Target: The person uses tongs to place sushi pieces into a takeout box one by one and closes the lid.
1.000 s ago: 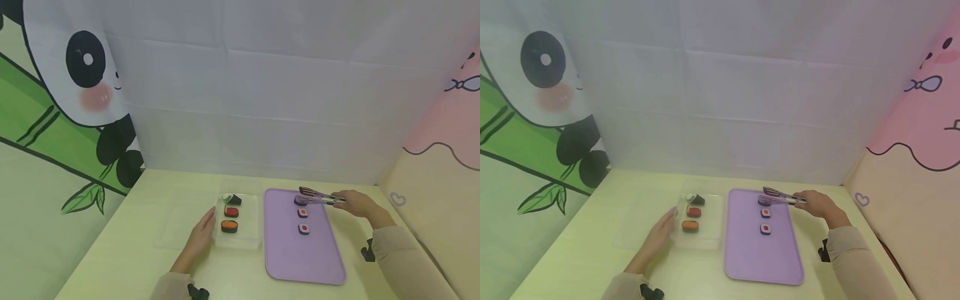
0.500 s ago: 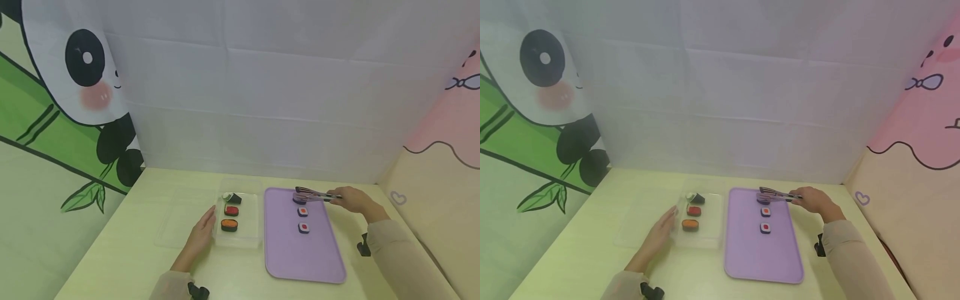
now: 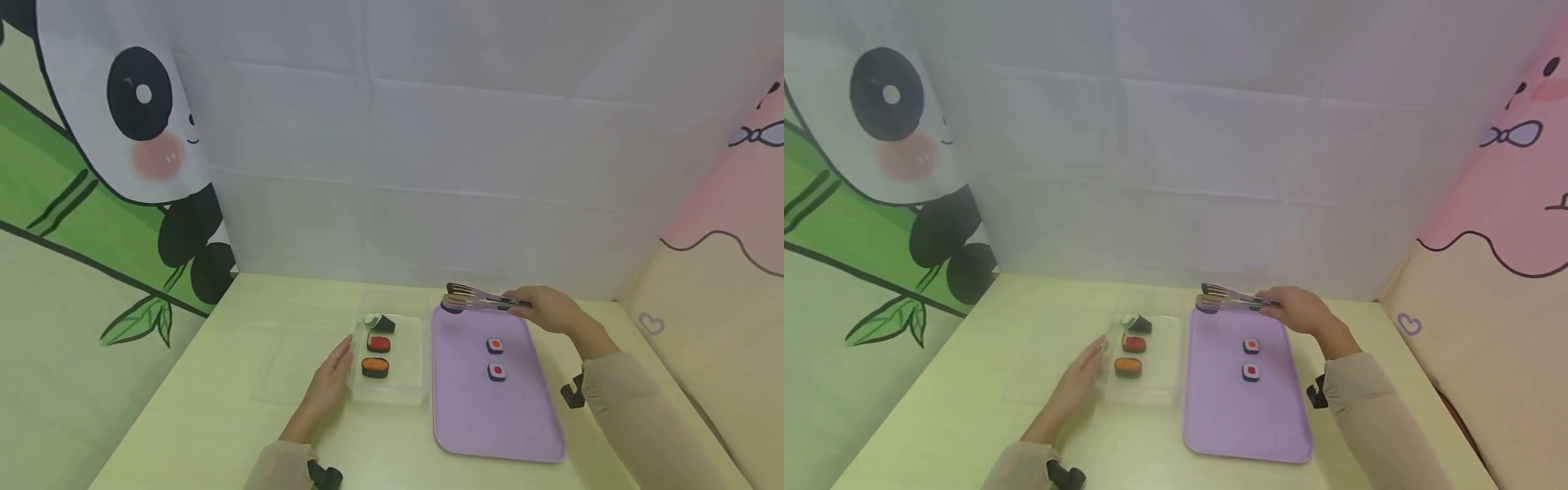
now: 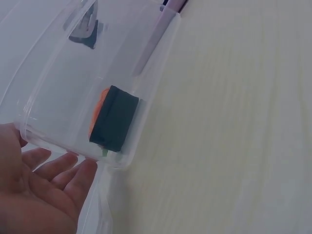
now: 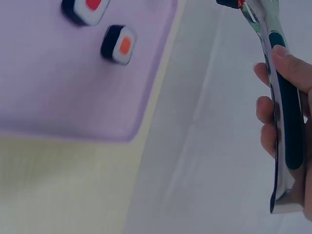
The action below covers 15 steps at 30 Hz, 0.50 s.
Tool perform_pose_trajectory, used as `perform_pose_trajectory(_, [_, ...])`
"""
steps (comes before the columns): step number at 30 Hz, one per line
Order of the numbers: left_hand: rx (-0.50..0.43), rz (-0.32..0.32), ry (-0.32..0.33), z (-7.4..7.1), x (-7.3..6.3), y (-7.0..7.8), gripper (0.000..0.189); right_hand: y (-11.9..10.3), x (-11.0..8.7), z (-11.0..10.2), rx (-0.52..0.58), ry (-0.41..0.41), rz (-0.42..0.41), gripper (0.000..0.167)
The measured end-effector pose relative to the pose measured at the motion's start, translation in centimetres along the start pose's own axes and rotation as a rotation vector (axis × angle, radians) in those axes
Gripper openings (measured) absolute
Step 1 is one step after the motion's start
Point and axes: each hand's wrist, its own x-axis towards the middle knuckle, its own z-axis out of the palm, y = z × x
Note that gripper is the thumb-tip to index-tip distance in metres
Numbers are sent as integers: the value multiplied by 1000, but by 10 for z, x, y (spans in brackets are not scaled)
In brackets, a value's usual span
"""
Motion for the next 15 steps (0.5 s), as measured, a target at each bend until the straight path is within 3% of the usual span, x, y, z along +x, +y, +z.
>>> perform_pose_trajectory(7, [-11, 9, 0, -2, 0, -1, 49, -34, 33, 12, 18, 1, -53, 37])
perform_pose_trajectory(15, [3, 23, 12, -4, -1, -3, 49, -55, 61, 37, -40, -84, -55, 35])
